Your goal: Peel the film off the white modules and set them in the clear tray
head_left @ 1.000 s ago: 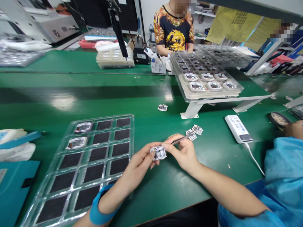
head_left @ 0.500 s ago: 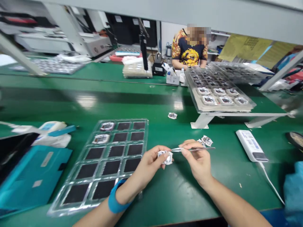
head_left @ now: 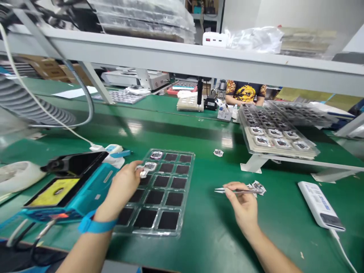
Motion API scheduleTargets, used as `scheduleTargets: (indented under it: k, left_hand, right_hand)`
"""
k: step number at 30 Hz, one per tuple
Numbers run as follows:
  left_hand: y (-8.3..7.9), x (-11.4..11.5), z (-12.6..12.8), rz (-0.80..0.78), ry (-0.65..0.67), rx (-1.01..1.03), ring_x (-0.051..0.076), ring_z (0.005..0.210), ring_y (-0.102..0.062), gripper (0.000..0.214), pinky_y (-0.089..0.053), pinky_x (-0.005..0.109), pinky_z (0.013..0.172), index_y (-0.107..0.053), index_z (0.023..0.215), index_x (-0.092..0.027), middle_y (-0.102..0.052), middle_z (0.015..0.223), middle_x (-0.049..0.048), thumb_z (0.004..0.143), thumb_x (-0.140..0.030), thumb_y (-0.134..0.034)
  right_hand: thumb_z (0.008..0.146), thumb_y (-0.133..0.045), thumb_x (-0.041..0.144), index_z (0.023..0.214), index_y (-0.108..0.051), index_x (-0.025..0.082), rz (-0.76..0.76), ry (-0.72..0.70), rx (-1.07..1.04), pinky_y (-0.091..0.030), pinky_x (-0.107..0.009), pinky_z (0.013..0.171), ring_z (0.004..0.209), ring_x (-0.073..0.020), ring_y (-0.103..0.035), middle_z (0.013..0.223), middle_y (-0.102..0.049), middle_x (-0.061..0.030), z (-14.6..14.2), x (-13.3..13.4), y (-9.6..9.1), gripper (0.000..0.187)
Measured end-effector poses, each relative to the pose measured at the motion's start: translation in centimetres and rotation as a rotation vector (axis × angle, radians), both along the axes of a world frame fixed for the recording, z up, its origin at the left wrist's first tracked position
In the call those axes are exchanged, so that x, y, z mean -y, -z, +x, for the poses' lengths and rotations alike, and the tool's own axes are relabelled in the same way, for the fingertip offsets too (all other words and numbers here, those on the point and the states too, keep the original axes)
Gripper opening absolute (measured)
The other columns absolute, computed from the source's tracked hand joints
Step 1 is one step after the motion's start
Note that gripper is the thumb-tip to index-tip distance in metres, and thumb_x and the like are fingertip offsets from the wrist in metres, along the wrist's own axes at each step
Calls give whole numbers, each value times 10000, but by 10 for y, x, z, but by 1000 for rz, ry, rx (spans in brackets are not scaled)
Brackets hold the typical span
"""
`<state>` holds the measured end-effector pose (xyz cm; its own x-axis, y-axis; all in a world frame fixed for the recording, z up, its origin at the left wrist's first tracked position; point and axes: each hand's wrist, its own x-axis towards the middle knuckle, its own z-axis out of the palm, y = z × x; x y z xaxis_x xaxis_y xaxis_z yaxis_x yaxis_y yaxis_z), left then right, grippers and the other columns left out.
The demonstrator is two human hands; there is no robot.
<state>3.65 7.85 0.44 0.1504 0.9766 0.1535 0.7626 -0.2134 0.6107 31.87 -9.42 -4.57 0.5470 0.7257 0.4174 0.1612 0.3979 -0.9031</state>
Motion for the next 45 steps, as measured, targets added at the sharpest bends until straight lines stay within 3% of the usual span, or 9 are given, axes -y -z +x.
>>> scheduleTargets:
  k: [5,11,14,18,22,26,30,34,45]
  left_hand:
    - [3,4,-15,52,-30,-307,258,580,-606,136,-345,262,568,-579,782,-212,-567,523,-6,887,-245,-498]
    - [1,-1,4,163,44,-477,367,641,-668,283,-452,370,612,-649,792,-152,-710,620,152,878,-291,-417]
    - [4,-18,43,172,245,-403,383,881,-711,405,-517,447,784,-678,1060,-117,-785,940,205,898,-370,-407]
    - [23,-40,128,117,588,-263,275,1110,-675,499,-505,348,971,-631,1273,-161,-754,1190,115,895,-455,-489]
    - [45,-66,202,105,641,-184,337,1318,-519,581,-401,447,1107,-587,1321,-114,-635,1369,184,821,-404,-647]
    - [56,-84,232,42,645,-110,340,1289,-531,464,-372,558,1098,-633,1214,-138,-625,1344,165,834,-395,-708]
    - [55,-87,232,-34,674,11,333,1222,-559,291,-388,536,1066,-658,944,-160,-677,1195,131,764,-365,-760]
    - [49,-67,219,-184,682,185,304,910,-674,331,-514,445,848,-534,862,-219,-702,847,53,688,-415,-736]
    - [26,58,148,-666,772,533,196,763,-651,394,-505,299,682,-579,1035,-213,-696,862,25,703,-339,-748]
  right_hand:
    - [849,-731,246,848,-695,219,-14,-41,-4,-577,-327,737,820,-201,-701,845,-733,-42,-4,1,1,46]
    - [851,-719,253,840,-707,215,-35,-12,27,-566,-338,753,818,-209,-698,837,-735,-51,-6,0,-2,41]
    - [844,-718,236,839,-700,217,-25,-6,46,-558,-349,754,805,-213,-702,828,-735,-49,-8,0,-4,27]
    - [831,-721,213,825,-697,218,-1,12,114,-548,-336,723,771,-210,-711,806,-742,-45,-8,-2,-6,26]
    - [830,-721,218,809,-700,220,30,39,183,-540,-322,696,743,-207,-713,776,-750,-41,-5,-5,-8,30]
    - [827,-727,229,805,-700,222,45,68,199,-539,-326,697,731,-208,-717,764,-751,-36,-2,-7,-9,35]
    - [816,-735,218,807,-705,220,32,72,201,-536,-332,691,743,-217,-719,780,-754,-43,-1,-7,-12,31]
    - [816,-735,212,801,-701,221,27,70,207,-540,-347,709,748,-218,-712,788,-752,-48,0,-4,-16,38]
    - [843,-740,260,843,-693,226,49,48,4,-580,-334,738,791,-203,-708,815,-733,-45,3,4,-20,58]
